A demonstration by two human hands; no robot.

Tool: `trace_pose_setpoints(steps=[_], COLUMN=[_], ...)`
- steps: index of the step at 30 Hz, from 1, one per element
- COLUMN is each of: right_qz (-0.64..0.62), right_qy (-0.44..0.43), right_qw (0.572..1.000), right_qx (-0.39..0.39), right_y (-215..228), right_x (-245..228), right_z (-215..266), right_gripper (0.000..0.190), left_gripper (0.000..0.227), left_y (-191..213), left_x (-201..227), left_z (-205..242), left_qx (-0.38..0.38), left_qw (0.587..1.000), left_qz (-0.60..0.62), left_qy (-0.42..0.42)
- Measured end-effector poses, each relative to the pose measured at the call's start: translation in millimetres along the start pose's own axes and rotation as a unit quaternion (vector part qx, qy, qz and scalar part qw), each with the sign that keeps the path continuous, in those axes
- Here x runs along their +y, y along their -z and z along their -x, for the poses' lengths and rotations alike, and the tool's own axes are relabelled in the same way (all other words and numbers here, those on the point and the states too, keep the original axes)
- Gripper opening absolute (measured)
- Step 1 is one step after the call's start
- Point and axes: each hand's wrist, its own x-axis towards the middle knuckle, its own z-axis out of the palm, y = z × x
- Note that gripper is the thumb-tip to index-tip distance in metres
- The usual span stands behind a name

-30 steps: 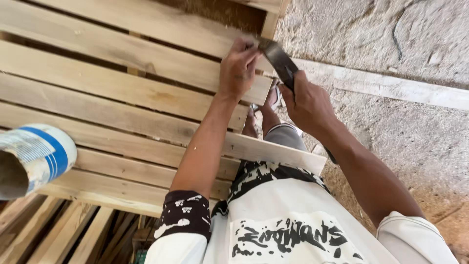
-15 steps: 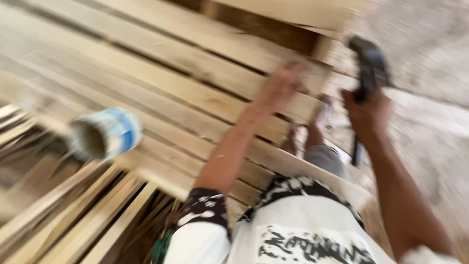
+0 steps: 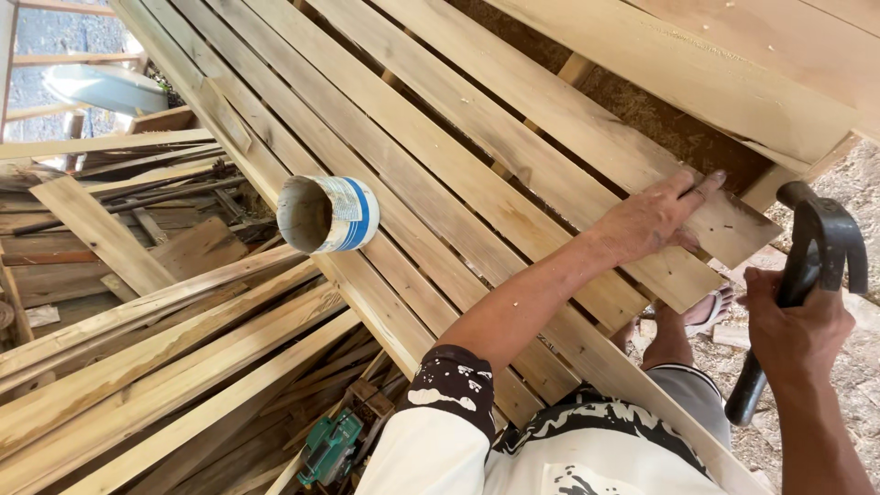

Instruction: The person uses a hammer to drive nails into wooden planks, securing them to a larger wooden frame. They repeatedly pick up nails from a nearby container and hammer them into place while working on the structure.

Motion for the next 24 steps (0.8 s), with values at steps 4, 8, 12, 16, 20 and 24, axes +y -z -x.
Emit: trace_pose_setpoints(steps=[4,8,12,16,20,24], right_qz=[-0.008,0.017,0.060,0.045,0.034,0.012], right_qy=[-0.051,-0.043,0.058,0.111,0.113,0.115], right_qw=[0.999,0.999,0.995,0.993,0.993,0.993], right_qx=[-0.009,0.025,0.046,0.019,0.004,-0.018], right_y=[12,25,38,41,40,42], right_x=[1,2,-10,-16,-29,-39], right_z=[7,23,26,38,39,46], right_gripper=[0.026,0.022,0.021,0.018,0.020,0.024], left_gripper=[0.101,0.097,0.091,0.087,0.086,0.086], left_y=[-2,3,24,28,29,27], left_x=[-1,3,7,15,16,14], left_z=[-7,2,3,16,10,9], left_qx=[0.037,0.009,0.030,0.003,0.011,-0.004], left_qw=[0.998,0.997,0.997,0.999,0.999,0.999], left_qz=[-0.014,0.038,0.053,0.036,0.023,0.042], left_qy=[-0.047,-0.066,-0.046,-0.029,-0.037,-0.029])
